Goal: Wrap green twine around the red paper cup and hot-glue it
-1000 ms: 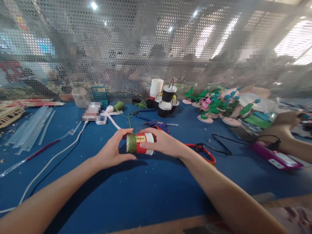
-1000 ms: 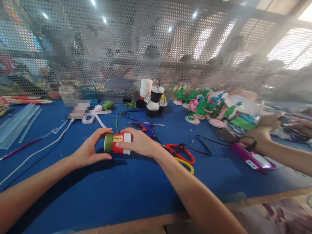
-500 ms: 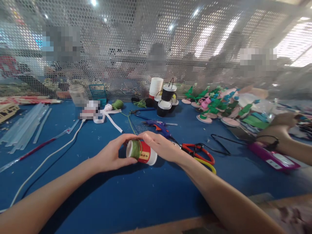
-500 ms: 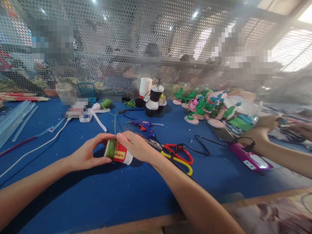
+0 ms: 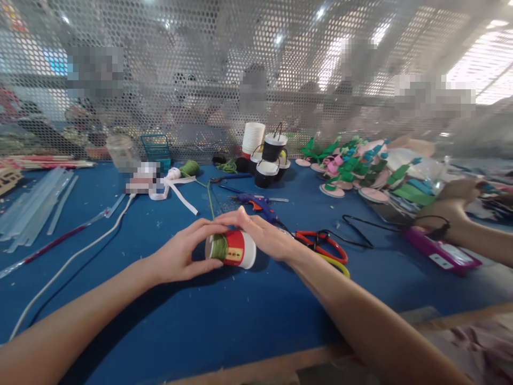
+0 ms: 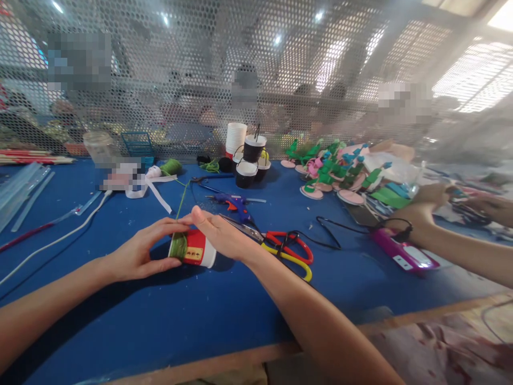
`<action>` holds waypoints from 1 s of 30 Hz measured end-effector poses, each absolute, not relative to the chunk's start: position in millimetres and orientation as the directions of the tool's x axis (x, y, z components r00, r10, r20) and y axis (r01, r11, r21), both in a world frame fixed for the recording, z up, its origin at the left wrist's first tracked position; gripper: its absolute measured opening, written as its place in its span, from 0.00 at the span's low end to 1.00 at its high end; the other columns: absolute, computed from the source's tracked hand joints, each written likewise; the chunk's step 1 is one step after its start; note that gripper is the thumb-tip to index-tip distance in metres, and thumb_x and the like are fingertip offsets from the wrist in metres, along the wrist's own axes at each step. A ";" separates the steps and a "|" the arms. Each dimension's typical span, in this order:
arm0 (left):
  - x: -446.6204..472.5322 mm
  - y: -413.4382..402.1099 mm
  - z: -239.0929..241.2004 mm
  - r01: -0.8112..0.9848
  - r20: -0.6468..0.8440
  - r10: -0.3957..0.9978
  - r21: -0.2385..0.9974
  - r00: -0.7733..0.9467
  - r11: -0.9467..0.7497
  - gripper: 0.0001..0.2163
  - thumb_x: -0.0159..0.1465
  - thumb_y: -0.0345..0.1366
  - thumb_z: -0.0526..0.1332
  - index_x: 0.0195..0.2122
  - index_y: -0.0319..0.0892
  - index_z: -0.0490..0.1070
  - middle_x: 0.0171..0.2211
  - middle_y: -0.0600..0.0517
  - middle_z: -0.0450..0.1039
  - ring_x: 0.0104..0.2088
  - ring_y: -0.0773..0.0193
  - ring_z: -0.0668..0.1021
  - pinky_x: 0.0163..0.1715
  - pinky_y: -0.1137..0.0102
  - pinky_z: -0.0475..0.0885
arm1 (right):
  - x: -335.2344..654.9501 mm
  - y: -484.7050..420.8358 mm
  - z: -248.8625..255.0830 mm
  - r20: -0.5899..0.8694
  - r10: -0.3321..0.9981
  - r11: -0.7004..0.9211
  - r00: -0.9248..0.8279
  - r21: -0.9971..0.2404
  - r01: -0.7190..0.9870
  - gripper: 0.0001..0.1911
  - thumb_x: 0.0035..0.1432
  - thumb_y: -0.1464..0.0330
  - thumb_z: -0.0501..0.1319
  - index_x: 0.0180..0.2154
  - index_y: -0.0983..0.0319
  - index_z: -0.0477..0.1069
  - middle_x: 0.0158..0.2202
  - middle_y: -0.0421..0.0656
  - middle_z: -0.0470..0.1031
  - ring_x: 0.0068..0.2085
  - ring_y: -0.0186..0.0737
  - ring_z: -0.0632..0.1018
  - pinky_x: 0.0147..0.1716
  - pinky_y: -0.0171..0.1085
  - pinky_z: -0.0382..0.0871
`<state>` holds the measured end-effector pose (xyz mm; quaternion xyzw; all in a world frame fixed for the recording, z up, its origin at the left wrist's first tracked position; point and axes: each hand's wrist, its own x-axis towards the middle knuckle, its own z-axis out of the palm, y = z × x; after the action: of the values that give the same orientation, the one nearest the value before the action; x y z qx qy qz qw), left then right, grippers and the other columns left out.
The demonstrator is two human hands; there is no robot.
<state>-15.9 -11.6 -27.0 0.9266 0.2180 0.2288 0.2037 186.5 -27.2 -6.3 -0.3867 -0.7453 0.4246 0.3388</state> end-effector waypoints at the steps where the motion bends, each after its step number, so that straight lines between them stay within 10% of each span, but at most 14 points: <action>1: -16.0 -11.8 -27.4 0.316 0.333 0.497 0.470 0.801 -0.824 0.21 0.60 0.39 0.57 0.53 0.43 0.56 0.51 0.42 0.61 0.50 0.55 0.68 0.48 0.60 0.67 | 186.2 -27.4 -6.1 0.176 0.863 0.342 -0.474 -0.893 0.292 0.34 0.59 0.49 0.36 0.42 0.59 0.73 0.47 0.44 0.73 0.51 0.40 0.69 0.53 0.41 0.58; 13: -15.3 -11.5 -28.5 0.404 0.320 0.543 0.408 0.777 -0.819 0.18 0.59 0.43 0.57 0.47 0.40 0.58 0.43 0.44 0.68 0.44 0.57 0.74 0.41 0.64 0.71 | 205.0 -7.2 -13.5 0.254 0.966 0.236 -0.052 -0.779 0.581 0.27 0.61 0.56 0.43 0.35 0.67 0.72 0.34 0.49 0.76 0.36 0.40 0.76 0.36 0.37 0.67; 21: -17.4 -9.6 -31.9 0.487 0.311 0.596 0.364 0.740 -0.794 0.19 0.58 0.44 0.58 0.48 0.42 0.57 0.44 0.45 0.70 0.43 0.57 0.75 0.39 0.66 0.72 | 246.4 13.6 -13.1 0.177 0.970 -0.094 0.167 -0.361 0.928 0.17 0.58 0.63 0.49 0.33 0.67 0.72 0.35 0.53 0.75 0.39 0.46 0.74 0.36 0.38 0.63; 30: -19.0 -4.8 -34.6 0.476 0.335 0.591 0.367 0.734 -0.799 0.20 0.58 0.44 0.59 0.47 0.42 0.57 0.43 0.46 0.70 0.43 0.56 0.76 0.39 0.63 0.72 | 238.4 31.4 -35.6 0.029 0.985 -0.143 0.169 -0.406 0.903 0.06 0.46 0.71 0.59 0.29 0.67 0.71 0.33 0.57 0.75 0.36 0.51 0.75 0.31 0.39 0.65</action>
<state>-19.0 -4.8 -34.6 0.9221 0.2893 0.2223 0.1293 238.4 31.4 -35.6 -0.7459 -0.6328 0.1229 0.1676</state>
